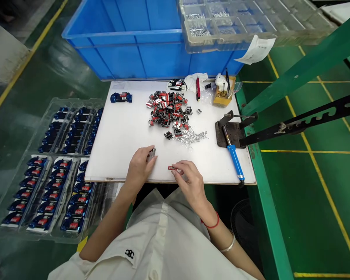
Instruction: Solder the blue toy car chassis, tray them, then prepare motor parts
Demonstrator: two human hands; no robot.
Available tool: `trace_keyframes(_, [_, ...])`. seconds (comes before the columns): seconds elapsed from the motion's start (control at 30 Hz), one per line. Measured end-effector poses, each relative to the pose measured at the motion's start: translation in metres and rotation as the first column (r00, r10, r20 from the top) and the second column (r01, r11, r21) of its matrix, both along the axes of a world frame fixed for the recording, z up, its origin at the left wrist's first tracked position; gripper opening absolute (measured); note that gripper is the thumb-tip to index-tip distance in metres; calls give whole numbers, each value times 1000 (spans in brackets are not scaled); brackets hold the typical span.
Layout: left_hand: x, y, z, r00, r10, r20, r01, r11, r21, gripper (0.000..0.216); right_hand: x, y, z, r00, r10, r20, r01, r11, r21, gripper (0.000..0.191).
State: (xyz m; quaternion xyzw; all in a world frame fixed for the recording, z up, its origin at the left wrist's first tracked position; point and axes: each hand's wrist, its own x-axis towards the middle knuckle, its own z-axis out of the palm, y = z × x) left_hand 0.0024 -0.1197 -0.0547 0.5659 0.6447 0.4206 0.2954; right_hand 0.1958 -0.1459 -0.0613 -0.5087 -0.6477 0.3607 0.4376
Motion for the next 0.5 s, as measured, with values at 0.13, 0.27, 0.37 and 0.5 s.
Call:
trace_keyframes(0.13, [0, -3, 3, 975, 78, 208, -63, 995, -78, 25, -1, 4, 1, 974, -86, -210, 32, 968, -249, 16])
trace_keyframes(0.27, [3, -11, 9, 901, 79, 426, 38, 965, -259, 35, -2, 13, 13, 926, -139, -352, -56, 869, -492, 24])
trace_keyframes(0.37, [8, -14, 12, 853, 82, 516, 109, 938, -329, 44, -3, 18, 21, 867, -163, -470, -153, 812, -563, 25])
trace_keyframes(0.5, [13, -16, 14, 806, 51, 590, 180, 928, -325, 49, -6, 16, 20, 787, -239, -568, -194, 779, -596, 28])
